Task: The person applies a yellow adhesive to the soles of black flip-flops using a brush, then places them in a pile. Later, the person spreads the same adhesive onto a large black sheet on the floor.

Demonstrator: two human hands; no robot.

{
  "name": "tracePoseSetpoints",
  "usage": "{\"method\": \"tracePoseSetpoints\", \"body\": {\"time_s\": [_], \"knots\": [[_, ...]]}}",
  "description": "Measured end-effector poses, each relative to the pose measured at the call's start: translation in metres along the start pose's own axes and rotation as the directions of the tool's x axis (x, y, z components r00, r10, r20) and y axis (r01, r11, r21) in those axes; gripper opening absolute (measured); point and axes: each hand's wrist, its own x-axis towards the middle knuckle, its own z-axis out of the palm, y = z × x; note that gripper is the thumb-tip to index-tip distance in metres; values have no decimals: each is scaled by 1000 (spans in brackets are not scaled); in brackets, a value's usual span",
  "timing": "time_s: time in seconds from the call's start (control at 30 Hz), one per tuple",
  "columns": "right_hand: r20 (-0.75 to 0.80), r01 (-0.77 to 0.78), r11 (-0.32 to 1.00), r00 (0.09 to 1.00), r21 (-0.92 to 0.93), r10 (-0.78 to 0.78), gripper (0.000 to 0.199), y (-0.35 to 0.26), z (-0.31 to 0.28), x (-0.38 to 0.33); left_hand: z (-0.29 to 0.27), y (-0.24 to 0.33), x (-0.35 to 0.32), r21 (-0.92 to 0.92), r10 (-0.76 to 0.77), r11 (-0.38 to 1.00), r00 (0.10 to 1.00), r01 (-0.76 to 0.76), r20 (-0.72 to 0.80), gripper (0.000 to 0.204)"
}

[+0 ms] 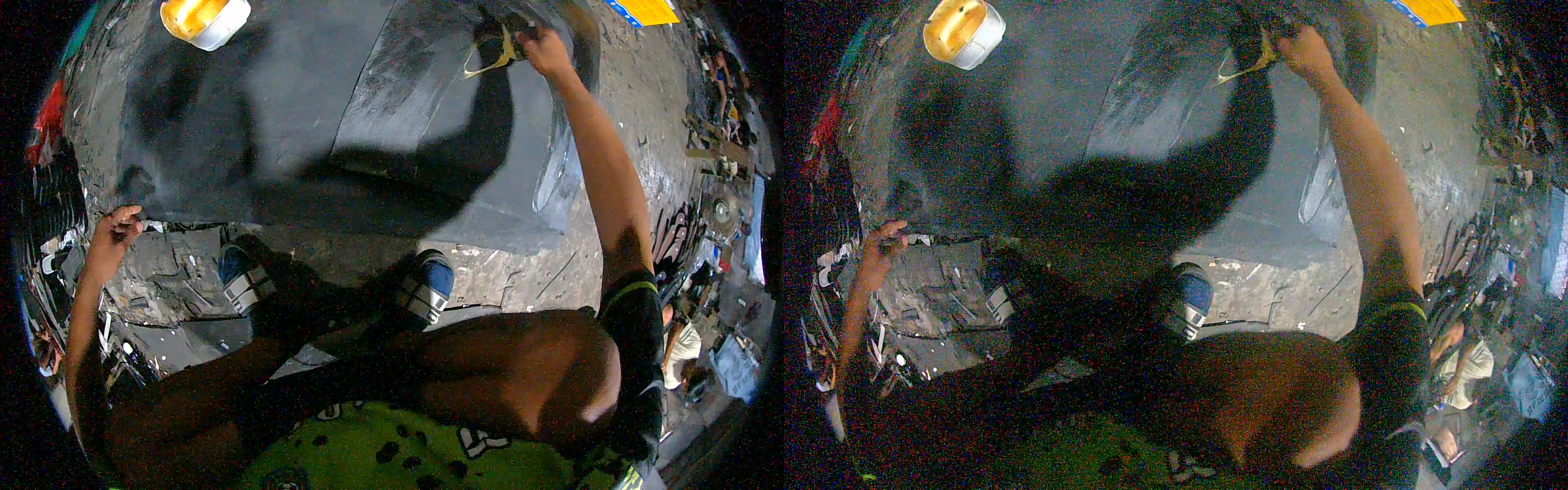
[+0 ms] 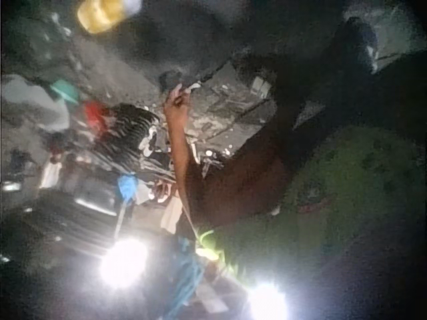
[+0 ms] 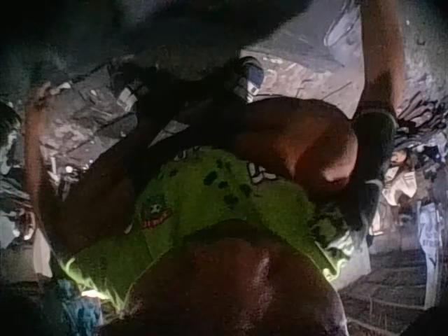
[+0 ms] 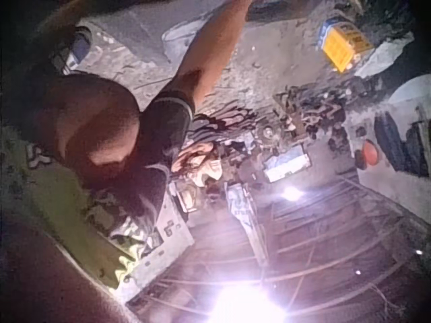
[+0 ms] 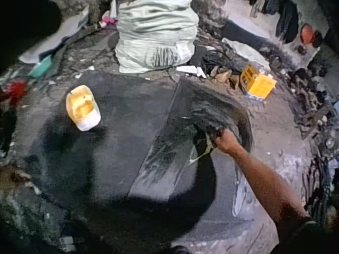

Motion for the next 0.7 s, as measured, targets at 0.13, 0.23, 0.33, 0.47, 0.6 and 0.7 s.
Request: {"method": "tracePoseSetpoints", "body": {"time_s": [0.13, 0.23, 0.33, 0.47, 0.6, 0.7], "knots": [[45, 153, 951, 988, -269, -146, 31, -29, 0, 8, -1, -2, 2, -107, -44, 993, 996, 51, 71, 34], [-124, 234, 950, 957, -209, -263, 33, 6, 16, 12, 4, -6, 21, -37, 64, 997, 998, -64, -1, 35], [195, 380, 889, 921, -254, -337, 31, -71, 29, -52, -1, 1, 15, -107, -29, 993, 995, 39, 93, 35], [39, 551, 828, 834, -106, -550, 36, -119, 45, -158, 6, 26, 47, 23, -40, 999, 998, 39, 41, 33], [110, 626, 770, 780, -122, -616, 41, -128, 56, -225, 1, 55, 84, 90, 92, 991, 993, -98, 67, 34], [82, 641, 747, 766, -176, -638, 44, -127, 75, -252, 4, 65, 110, 32, 100, 994, 991, -104, 91, 36]]}}
